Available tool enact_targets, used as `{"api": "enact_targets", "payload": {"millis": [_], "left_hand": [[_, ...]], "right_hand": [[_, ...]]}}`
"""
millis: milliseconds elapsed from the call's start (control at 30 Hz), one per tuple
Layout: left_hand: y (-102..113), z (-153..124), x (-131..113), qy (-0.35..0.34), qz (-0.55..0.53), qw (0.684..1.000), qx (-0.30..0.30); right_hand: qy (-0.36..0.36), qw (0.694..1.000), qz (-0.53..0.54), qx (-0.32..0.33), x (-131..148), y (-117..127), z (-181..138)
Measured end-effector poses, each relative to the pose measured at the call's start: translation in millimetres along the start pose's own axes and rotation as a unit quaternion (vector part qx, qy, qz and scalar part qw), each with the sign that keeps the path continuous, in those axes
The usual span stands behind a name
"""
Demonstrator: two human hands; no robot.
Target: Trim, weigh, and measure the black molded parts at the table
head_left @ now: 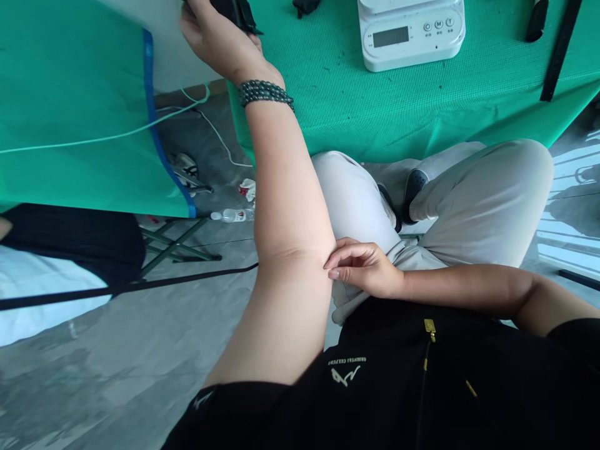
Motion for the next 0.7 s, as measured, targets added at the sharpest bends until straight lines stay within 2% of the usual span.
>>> {"api": "enact_targets", "payload": {"millis": [100,167,267,400,500,700], "left_hand": [[-7.9,18.9,9.4,0.016,-0.187,0.981,0.053],[-11.3,29.2,12.7,0.019,-0.225,0.971,0.077],[-15.5,40.3,15.5,0.016,-0.227,0.970,0.088],[-23.4,52.6,19.8,0.002,-0.156,0.982,0.104],[-25.8,57.5,23.2,-0.015,-0.141,0.984,0.109],[-14.3,36.4,16.0,-0.035,-0.152,0.983,0.093]], "right_hand": [[0.002,1.000,0.008,0.001,0.3,-0.5,0.1],[-0.001,1.000,0.012,-0.002,0.4,-0.7,0.1],[-0.002,1.000,0.018,-0.004,0.9,-0.8,0.2],[0.007,1.000,0.021,0.006,1.5,-0.5,0.1],[0.007,0.999,0.028,0.021,2.6,-0.2,-0.4],[-0.029,0.997,0.052,0.042,7.6,-2.1,-1.8]]}}
Point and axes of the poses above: each hand's wrist, its own z-axis towards the middle knuckle, its own y-axis out of the back of the hand, x = y × z, the point moved 3 cm from there along z, towards the middle knuckle, and after that the axes turned 7 degrees about x, right-handed, at the moved point
